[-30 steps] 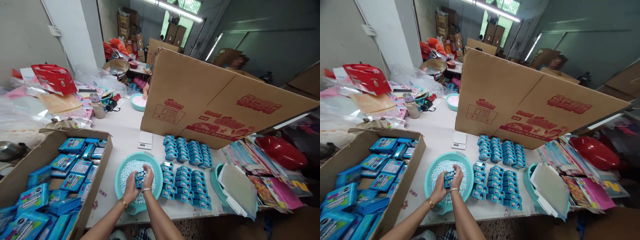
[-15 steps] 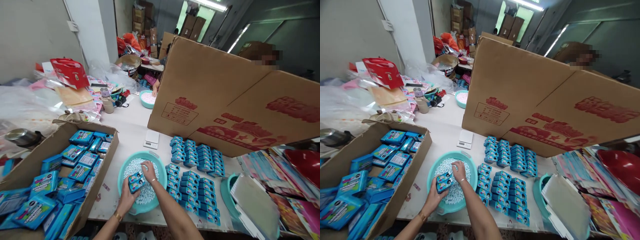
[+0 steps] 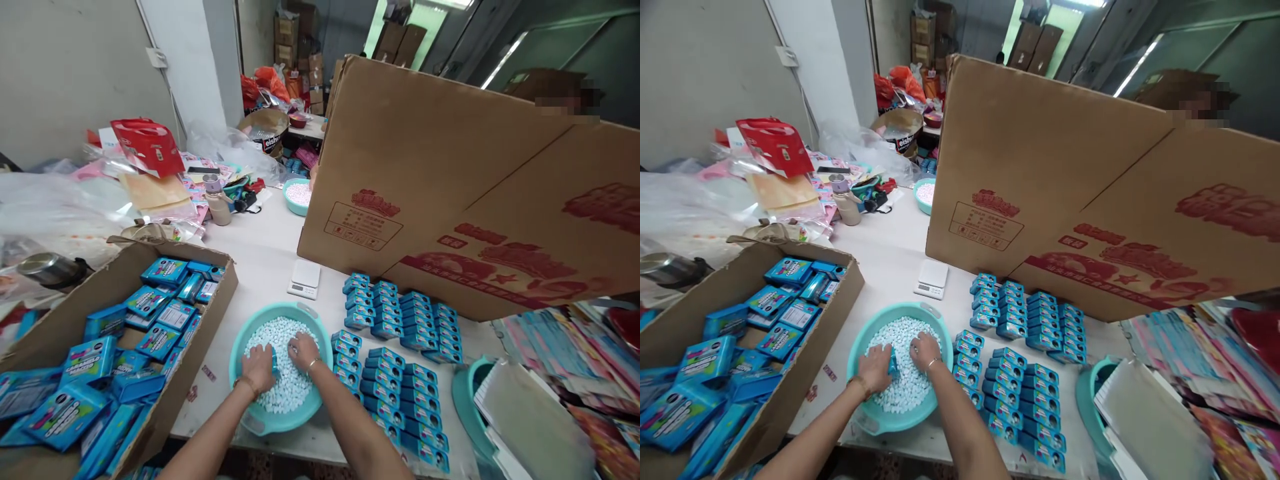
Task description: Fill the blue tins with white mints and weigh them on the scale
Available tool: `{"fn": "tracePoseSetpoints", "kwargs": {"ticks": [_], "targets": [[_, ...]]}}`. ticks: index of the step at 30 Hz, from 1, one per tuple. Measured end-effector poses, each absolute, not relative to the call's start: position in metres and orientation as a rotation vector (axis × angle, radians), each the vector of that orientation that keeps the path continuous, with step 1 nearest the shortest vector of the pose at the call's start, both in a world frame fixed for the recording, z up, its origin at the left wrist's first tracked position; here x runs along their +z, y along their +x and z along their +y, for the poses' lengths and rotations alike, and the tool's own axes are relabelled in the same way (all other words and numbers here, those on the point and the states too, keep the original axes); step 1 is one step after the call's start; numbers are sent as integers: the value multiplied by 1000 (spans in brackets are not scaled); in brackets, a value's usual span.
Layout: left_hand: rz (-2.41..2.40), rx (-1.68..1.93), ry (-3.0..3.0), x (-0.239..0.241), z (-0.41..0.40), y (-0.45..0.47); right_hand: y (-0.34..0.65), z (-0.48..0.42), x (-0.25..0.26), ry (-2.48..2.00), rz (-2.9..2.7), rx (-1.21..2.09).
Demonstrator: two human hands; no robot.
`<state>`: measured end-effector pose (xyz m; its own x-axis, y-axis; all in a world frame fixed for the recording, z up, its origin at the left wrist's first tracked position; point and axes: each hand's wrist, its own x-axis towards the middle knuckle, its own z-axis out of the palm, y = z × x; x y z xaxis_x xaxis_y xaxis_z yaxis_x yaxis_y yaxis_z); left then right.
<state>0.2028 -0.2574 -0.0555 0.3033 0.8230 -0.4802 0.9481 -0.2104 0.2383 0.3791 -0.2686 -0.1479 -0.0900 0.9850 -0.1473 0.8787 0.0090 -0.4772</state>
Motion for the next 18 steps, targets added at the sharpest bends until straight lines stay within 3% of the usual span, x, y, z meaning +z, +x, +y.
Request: {"fn": "tracePoseSetpoints", "kwargs": {"ticks": [6, 11, 18], "targets": [[1479, -177, 2185, -82, -255, 238, 358, -274, -161, -1856, -846, 884], [1470, 11, 2186, -85, -264, 221, 351, -271, -146, -1690, -674, 961], [1363, 555, 2032, -95, -274, 190, 333, -265, -88, -1604, -512, 898]]}}
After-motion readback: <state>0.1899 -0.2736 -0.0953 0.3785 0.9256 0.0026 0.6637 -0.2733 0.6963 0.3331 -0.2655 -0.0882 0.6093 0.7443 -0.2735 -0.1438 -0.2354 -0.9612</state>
